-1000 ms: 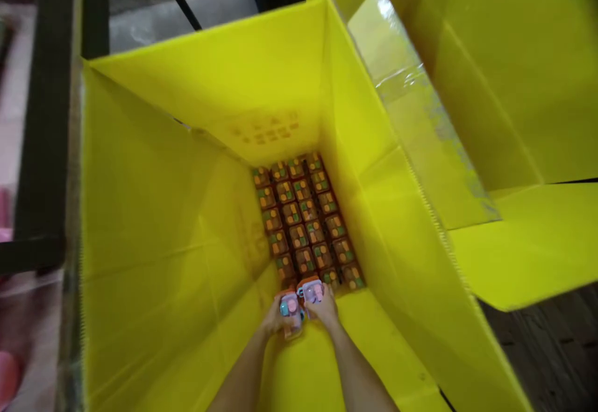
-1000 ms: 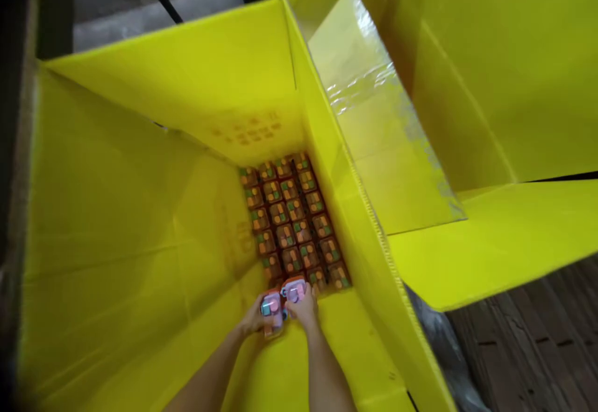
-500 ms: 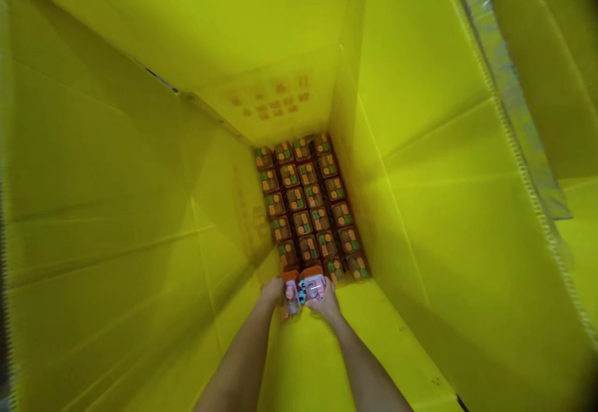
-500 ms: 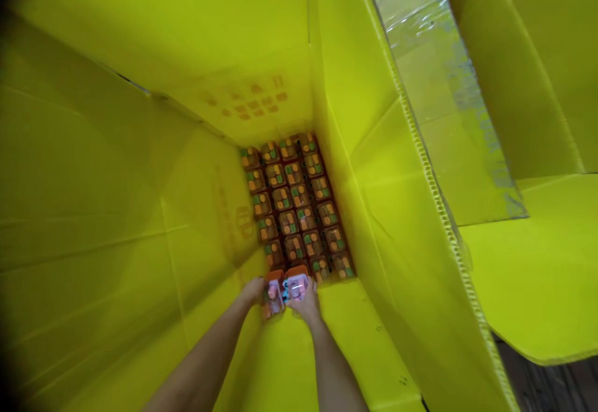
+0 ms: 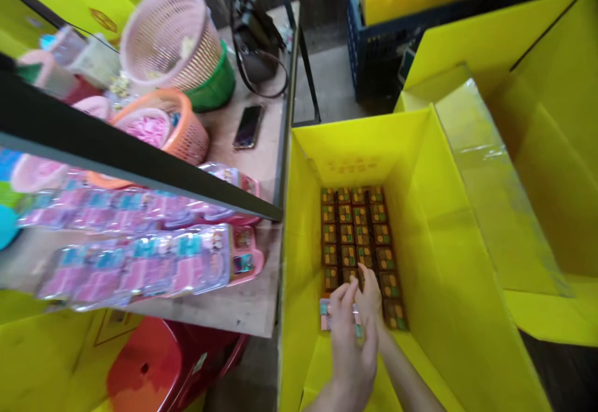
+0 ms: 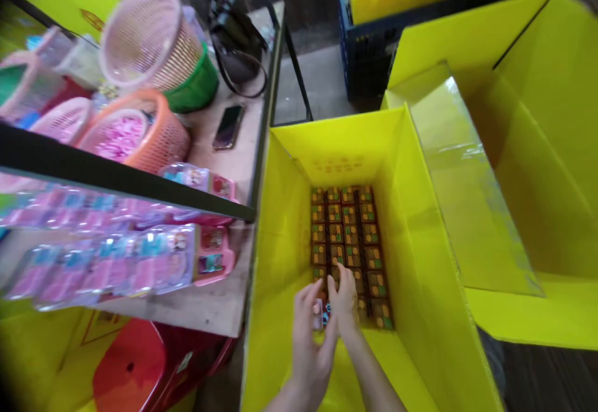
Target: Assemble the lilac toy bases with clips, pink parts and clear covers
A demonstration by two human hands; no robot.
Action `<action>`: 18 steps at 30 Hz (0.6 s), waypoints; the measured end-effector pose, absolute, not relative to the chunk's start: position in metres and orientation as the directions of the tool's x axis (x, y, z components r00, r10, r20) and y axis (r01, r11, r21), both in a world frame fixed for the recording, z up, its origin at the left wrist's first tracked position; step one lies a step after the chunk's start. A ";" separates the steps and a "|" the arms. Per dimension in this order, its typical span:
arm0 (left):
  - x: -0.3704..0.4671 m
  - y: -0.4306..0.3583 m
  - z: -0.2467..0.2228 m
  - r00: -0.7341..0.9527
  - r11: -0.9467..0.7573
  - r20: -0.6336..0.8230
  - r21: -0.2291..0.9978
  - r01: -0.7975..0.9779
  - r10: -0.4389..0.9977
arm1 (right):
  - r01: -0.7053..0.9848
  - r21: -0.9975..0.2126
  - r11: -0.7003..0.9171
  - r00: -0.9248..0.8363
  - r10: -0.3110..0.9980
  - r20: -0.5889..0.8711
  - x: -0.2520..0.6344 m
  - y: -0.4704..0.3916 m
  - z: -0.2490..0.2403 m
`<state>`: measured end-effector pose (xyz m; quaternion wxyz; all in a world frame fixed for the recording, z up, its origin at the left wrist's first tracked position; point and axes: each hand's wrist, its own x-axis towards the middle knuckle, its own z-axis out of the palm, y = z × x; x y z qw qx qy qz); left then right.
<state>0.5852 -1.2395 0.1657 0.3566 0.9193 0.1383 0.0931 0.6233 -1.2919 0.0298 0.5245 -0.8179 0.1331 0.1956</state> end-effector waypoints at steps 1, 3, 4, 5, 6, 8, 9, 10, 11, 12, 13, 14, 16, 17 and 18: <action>0.580 -1.217 0.210 0.917 -0.779 0.263 0.622 0.078 0.301 | -0.216 -0.900 -0.378 0.973 -0.009 -0.230 0.636 -1.279 0.079; 0.575 -1.153 0.286 0.788 -0.874 0.512 0.481 0.067 0.342 | 0.251 -0.924 -0.289 0.967 0.111 0.228 0.659 -1.244 0.177; 0.577 -1.116 0.314 0.731 -0.885 0.569 0.455 0.101 0.376 | 0.468 -0.853 -0.231 0.877 0.241 0.416 0.669 -1.224 0.221; 0.581 -1.079 0.336 0.702 -0.914 0.602 0.360 0.188 0.381 | 0.663 -0.732 -0.156 0.728 0.363 0.582 0.677 -1.204 0.259; 0.588 -1.044 0.351 0.731 -0.922 0.562 0.268 0.279 0.385 | 0.772 -0.627 -0.102 0.590 0.482 0.648 0.684 -1.184 0.288; 0.601 -0.988 0.366 0.829 -0.946 0.456 0.137 0.295 0.324 | 0.839 -0.540 -0.069 0.452 0.639 0.622 0.689 -1.150 0.323; 0.605 -0.969 0.367 0.880 -0.962 0.388 0.095 0.257 0.274 | 0.834 -0.544 -0.093 0.451 0.683 0.575 0.687 -1.137 0.330; 0.605 -0.956 0.366 0.916 -0.974 0.331 0.066 0.218 0.227 | 0.812 -0.566 -0.141 0.487 0.699 0.524 0.682 -1.127 0.331; 0.603 -0.948 0.363 0.939 -0.981 0.284 0.048 0.187 0.193 | 0.779 -0.594 -0.203 0.543 0.692 0.475 0.675 -1.121 0.329; 0.597 -0.943 0.360 0.952 -0.985 0.252 0.031 0.172 0.175 | 0.736 -0.621 -0.269 0.606 0.671 0.428 0.666 -1.118 0.326; 0.591 -0.941 0.359 0.956 -0.984 0.235 0.019 0.177 0.176 | 0.693 -0.642 -0.327 0.659 0.648 0.382 0.658 -1.117 0.324; 0.584 -0.939 0.358 0.956 -0.981 0.223 0.014 0.193 0.191 | 0.656 -0.658 -0.369 0.697 0.630 0.342 0.651 -1.118 0.323; 0.577 -0.931 0.362 0.954 -0.972 0.188 0.046 0.229 0.234 | 0.624 -0.676 -0.392 0.708 0.650 0.277 0.649 -1.121 0.327; 0.578 -0.925 0.366 0.955 -0.965 0.144 0.081 0.248 0.257 | 0.634 -0.676 -0.375 0.678 0.690 0.253 0.654 -1.120 0.331; 0.583 -0.916 0.371 0.958 -0.956 0.076 0.122 0.266 0.276 | 0.655 -0.672 -0.345 0.630 0.741 0.233 0.662 -1.117 0.334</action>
